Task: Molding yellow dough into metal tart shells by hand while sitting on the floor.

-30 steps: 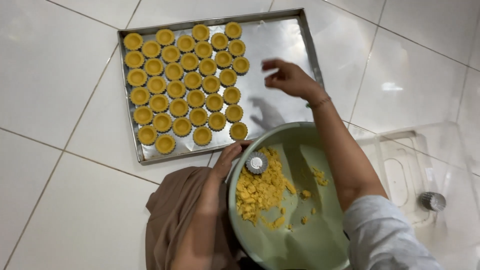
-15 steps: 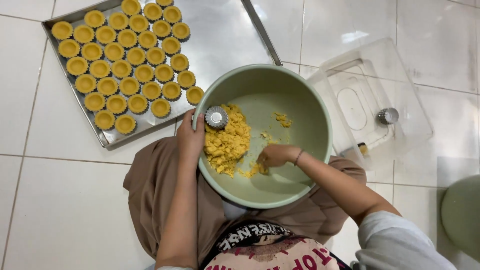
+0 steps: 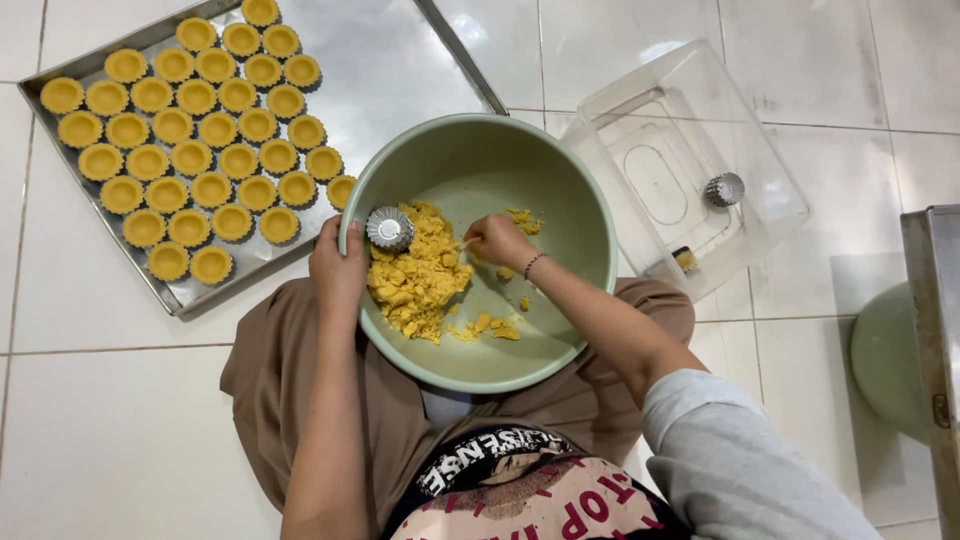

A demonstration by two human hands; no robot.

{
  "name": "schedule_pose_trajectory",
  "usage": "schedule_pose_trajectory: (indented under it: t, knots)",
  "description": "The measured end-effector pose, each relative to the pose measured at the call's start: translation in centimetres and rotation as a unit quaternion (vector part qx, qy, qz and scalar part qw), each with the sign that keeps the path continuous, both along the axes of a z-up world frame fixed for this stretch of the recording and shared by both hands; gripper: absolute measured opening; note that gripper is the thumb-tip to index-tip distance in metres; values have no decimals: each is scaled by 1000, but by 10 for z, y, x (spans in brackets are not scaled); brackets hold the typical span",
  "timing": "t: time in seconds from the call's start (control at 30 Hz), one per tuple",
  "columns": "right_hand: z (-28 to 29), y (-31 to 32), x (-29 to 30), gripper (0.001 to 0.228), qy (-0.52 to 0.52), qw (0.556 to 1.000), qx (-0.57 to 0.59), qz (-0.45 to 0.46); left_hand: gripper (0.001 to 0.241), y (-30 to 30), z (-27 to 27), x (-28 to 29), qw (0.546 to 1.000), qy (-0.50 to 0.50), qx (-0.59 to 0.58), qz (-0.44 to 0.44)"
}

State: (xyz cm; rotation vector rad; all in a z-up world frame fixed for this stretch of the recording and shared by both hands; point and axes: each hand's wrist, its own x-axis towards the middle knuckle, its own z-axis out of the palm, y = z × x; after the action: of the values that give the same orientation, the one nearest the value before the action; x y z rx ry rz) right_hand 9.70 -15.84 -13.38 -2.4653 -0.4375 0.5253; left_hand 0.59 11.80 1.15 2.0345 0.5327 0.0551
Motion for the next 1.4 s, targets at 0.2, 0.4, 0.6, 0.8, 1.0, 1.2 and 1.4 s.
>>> schedule_pose_trajectory:
  t: [0.2, 0.4, 0.6, 0.8, 1.0, 1.2, 1.4]
  knots:
    - [44, -62, -4, 42, -112, 947, -259, 154, 31, 1, -13, 2, 1000, 4, 22, 2]
    - [34, -32, -108, 49, 9, 793, -513, 327, 28, 5, -32, 4, 998, -10, 66, -4]
    - [-78, 22, -157, 41, 89, 863, -367, 336, 35, 6, -49, 15, 993, 11, 115, -16]
    - [-63, 8, -150, 35, 96, 905, -262, 321, 41, 4, -55, 25, 989, 35, 143, -27]
    - [33, -20, -55, 52, 180, 967, -143, 106, 42, -4, -51, 25, 991, 29, 133, -15]
    - [67, -11, -45, 54, 44, 976, -199, 76, 41, -15, -48, 30, 990, 31, 135, 17]
    - [-28, -2, -21, 53, 39, 962, -237, 131, 44, -12, -57, 36, 993, 40, 111, 32]
